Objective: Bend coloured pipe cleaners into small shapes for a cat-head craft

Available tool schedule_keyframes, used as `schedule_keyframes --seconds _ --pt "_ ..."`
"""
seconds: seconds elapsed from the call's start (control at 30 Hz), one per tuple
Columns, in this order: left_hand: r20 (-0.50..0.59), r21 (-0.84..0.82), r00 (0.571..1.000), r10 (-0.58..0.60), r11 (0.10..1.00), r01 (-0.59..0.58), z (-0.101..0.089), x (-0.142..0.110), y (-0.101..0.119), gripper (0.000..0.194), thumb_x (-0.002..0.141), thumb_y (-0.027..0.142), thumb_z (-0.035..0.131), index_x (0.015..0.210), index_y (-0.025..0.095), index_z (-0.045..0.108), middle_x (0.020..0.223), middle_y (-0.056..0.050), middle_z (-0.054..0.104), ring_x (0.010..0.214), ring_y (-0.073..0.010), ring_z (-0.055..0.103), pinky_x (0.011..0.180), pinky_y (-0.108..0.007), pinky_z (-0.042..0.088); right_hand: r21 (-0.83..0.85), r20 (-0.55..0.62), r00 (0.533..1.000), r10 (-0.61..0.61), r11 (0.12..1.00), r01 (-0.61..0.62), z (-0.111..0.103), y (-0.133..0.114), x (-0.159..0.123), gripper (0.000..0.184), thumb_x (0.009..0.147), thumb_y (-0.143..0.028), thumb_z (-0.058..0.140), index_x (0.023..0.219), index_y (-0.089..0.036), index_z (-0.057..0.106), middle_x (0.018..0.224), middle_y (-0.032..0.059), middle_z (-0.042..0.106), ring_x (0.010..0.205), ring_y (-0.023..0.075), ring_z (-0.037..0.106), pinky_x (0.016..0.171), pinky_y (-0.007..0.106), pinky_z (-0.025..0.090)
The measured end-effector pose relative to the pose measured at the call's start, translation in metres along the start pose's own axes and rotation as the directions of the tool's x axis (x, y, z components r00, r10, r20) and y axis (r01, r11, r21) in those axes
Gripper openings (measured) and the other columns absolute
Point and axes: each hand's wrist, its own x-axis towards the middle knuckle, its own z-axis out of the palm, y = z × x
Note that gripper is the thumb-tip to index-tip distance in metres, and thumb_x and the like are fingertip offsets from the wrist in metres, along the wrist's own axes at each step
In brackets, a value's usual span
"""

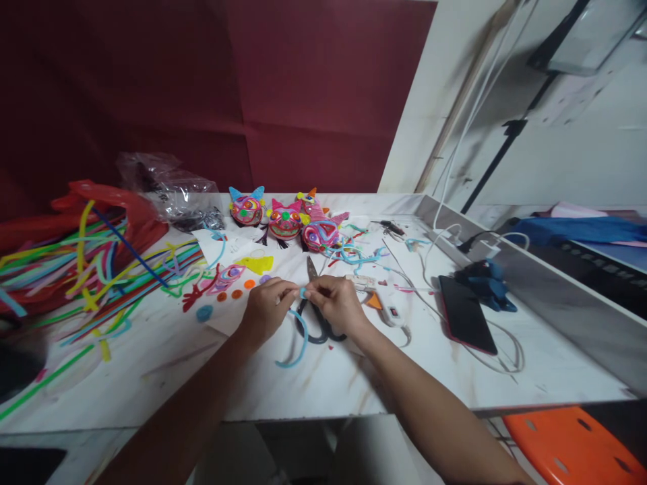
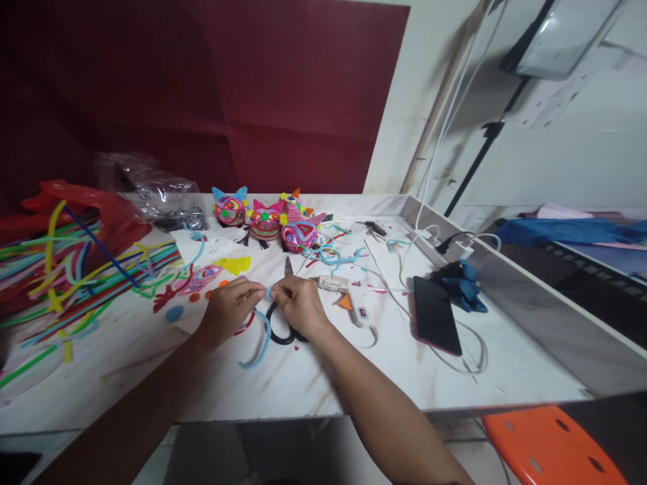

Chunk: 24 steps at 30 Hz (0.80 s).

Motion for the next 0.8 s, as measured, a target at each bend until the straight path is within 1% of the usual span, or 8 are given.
schedule_keyframes --seconds 0.23,0.3,0.4,0.5,0.57,0.63,0.7,0.8 --pt "-0.025 -0.212 0.974 -0.224 0.954 0.213 0.008 -0.001 0.001 0.016 0.077 0.032 0.062 0.074 0.019 0.070 0.069 -0.001 0.071 0.061 -0.0151 0.063 0.056 -0.024 0.048 0.380 -0.076 0.965 0.252 0.902 -0.206 0.015 -0.004 -0.002 0.019 0.067 -0.035 0.072 0.070 -0.016 0.073 0.052 -0.0026 0.058 0.046 0.0104 0.044 0.046 0.024 0.035" --pt "-0.034 -0.223 0.974 -0.226 0.951 0.213 0.009 -0.001 0.001 0.017 0.078 0.032 0.060 0.074 0.019 0.069 0.070 -0.001 0.070 0.062 -0.0150 0.063 0.057 -0.024 0.048 0.485 -0.083 0.944 0.319 0.841 -0.241 0.020 -0.006 -0.003 0.021 0.064 -0.036 0.076 0.070 -0.016 0.073 0.052 -0.0024 0.059 0.046 0.0105 0.046 0.047 0.024 0.038" --pt "-0.055 -0.137 0.986 -0.157 0.979 0.148 0.007 0.000 0.000 0.016 0.081 0.028 0.056 0.073 0.019 0.067 0.069 -0.001 0.067 0.063 -0.0152 0.062 0.059 -0.025 0.047 0.567 -0.011 0.932 0.363 0.770 -0.293 0.022 -0.005 -0.002 0.025 0.062 -0.038 0.079 0.071 -0.016 0.073 0.054 -0.0017 0.062 0.046 0.0109 0.049 0.048 0.025 0.041" --pt "-0.030 0.028 0.999 -0.012 1.000 0.013 0.005 -0.002 -0.001 0.017 0.083 0.023 0.053 0.071 0.019 0.064 0.070 -0.002 0.065 0.067 -0.0161 0.061 0.063 -0.026 0.047 0.430 0.019 0.977 0.211 0.881 -0.199 0.016 0.001 -0.001 0.017 0.068 -0.033 0.075 0.074 -0.017 0.073 0.058 -0.0010 0.063 0.049 0.0125 0.053 0.050 0.025 0.042" --pt "0.007 0.117 0.996 0.084 0.990 -0.085 0.006 -0.003 -0.003 0.020 0.086 0.022 0.049 0.072 0.020 0.064 0.073 -0.003 0.065 0.071 -0.0174 0.062 0.066 -0.028 0.047 0.196 -0.015 1.000 -0.004 0.981 0.007 0.010 0.003 -0.001 0.007 0.074 -0.024 0.071 0.079 -0.020 0.075 0.067 0.0013 0.067 0.060 0.0151 0.059 0.058 0.026 0.045" --pt "0.037 0.164 0.989 0.140 0.976 -0.145 0.007 -0.005 -0.005 0.025 0.090 0.024 0.045 0.073 0.020 0.064 0.075 -0.004 0.065 0.073 -0.0184 0.062 0.068 -0.028 0.047 -0.041 0.029 0.982 -0.188 0.981 0.189 0.003 0.002 0.000 0.012 0.079 -0.015 0.065 0.081 -0.021 0.075 0.075 0.0036 0.070 0.069 0.0167 0.063 0.066 0.027 0.047" --pt "0.060 0.160 0.987 0.149 0.975 -0.156 0.008 -0.005 -0.006 0.027 0.092 0.024 0.044 0.075 0.021 0.065 0.075 -0.004 0.065 0.074 -0.0184 0.063 0.069 -0.028 0.048 -0.182 0.097 0.963 -0.252 0.947 0.266 -0.001 0.000 0.000 0.016 0.083 -0.012 0.061 0.080 -0.021 0.074 0.077 0.0046 0.070 0.072 0.0171 0.064 0.068 0.027 0.047" --pt "0.078 0.089 0.990 0.116 0.988 -0.123 0.006 -0.003 -0.007 0.021 0.089 0.024 0.050 0.078 0.021 0.067 0.077 -0.003 0.067 0.076 -0.0175 0.064 0.072 -0.027 0.048 -0.246 0.099 0.967 -0.233 0.936 0.251 -0.004 -0.002 0.000 0.015 0.084 -0.012 0.061 0.079 -0.020 0.073 0.077 0.0044 0.070 0.071 0.0165 0.064 0.068 0.026 0.046"
